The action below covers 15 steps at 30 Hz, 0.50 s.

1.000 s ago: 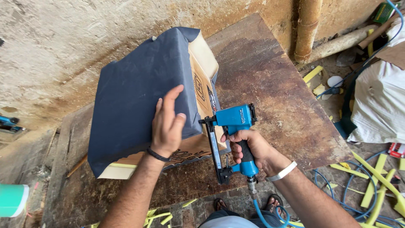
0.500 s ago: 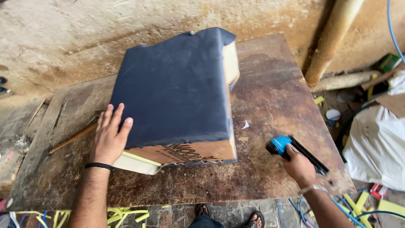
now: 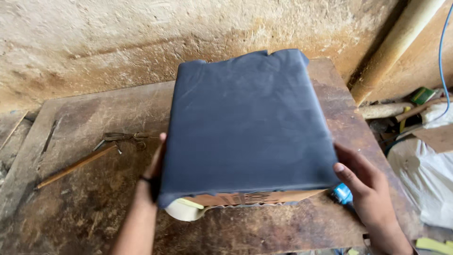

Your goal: The person covers a rectangular box with dark gray fabric, smoothing it over the top and sides. Using a pneumatic staple gun, they secure the fabric to the underside of the box, working around the edges and corners to create a taut finish.

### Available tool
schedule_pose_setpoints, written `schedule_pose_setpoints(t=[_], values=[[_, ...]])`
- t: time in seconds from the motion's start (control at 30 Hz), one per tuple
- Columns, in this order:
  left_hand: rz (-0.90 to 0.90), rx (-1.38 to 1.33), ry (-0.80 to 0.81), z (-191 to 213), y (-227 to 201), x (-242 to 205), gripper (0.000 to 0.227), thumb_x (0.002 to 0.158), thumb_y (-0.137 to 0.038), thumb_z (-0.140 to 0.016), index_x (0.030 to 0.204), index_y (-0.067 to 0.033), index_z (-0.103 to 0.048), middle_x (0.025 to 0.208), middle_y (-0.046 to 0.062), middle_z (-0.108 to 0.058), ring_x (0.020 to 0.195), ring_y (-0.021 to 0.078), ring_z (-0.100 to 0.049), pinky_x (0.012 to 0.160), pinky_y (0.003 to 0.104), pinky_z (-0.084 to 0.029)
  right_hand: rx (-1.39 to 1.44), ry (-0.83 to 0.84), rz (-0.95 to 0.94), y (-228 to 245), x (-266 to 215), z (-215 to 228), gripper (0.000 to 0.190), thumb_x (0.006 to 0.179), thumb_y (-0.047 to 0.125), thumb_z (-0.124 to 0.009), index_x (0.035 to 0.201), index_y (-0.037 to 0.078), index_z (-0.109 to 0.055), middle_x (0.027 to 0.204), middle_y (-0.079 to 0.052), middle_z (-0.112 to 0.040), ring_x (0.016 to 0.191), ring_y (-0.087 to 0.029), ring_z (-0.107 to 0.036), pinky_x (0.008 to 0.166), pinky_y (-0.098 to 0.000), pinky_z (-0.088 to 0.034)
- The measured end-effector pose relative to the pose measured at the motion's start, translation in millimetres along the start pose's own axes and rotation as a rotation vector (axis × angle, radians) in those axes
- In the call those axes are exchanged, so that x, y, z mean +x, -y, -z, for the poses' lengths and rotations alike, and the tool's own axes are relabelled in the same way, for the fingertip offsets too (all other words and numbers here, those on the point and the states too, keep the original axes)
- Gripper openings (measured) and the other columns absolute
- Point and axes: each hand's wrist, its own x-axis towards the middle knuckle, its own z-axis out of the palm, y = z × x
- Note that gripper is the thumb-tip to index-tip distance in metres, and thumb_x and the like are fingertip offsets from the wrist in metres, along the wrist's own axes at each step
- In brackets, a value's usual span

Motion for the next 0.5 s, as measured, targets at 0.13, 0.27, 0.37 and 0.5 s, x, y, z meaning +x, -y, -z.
schedule_pose_setpoints(t=[0.13,0.27,0.37,0.5], values=[[-0.054,0.072,0.007,-5.3,-38.2,69.4,0.093,0.087,-0.078,-0.036,0.148,-0.0105,-0.050,0.142,0.025,-0.056,0.129,0.0371,-0.058,0.097,0.053,-0.055,-0.130,-0.236,0.195,27.3,-16.4,-58.2,0.069,0.090,0.022,-0.068,0.150,-0.004,-0.046,0.145,-0.017,-0.057,0.131,-0.022,-0.054,0.109,-0.0352,-0.041],[-0.122,0.119,0.000,-17.0,-73.0,129.0,0.090,0.089,-0.077,-0.033,0.145,-0.0091,-0.054,0.137,0.023,-0.061,0.124,0.0350,-0.061,0.096,0.050,-0.056,0.366,-0.343,0.240,-10.0,-22.3,-68.6,0.069,0.095,0.033,-0.060,0.151,-0.006,-0.050,0.140,-0.014,-0.061,0.129,-0.021,-0.057,0.112,-0.0340,-0.041],[-0.166,0.151,-0.006,-24.7,-93.8,169.9,0.089,0.091,-0.076,-0.030,0.142,-0.0081,-0.056,0.133,0.021,-0.064,0.121,0.0334,-0.064,0.095,0.048,-0.057,0.511,-0.473,0.189,-48.2,-15.4,-62.9,0.062,0.094,0.036,-0.059,0.141,-0.003,-0.054,0.135,-0.012,-0.062,0.126,-0.023,-0.057,0.112,-0.0362,-0.041],[-0.198,0.201,-0.041,-24.3,-91.5,208.2,0.087,0.093,-0.074,-0.027,0.138,-0.0067,-0.060,0.127,0.019,-0.068,0.116,0.0312,-0.067,0.094,0.046,-0.058,0.737,-0.593,0.146,-77.7,2.6,-61.8,0.056,0.092,0.042,-0.058,0.132,0.002,-0.057,0.130,-0.011,-0.063,0.123,-0.025,-0.057,0.110,-0.0386,-0.041]])
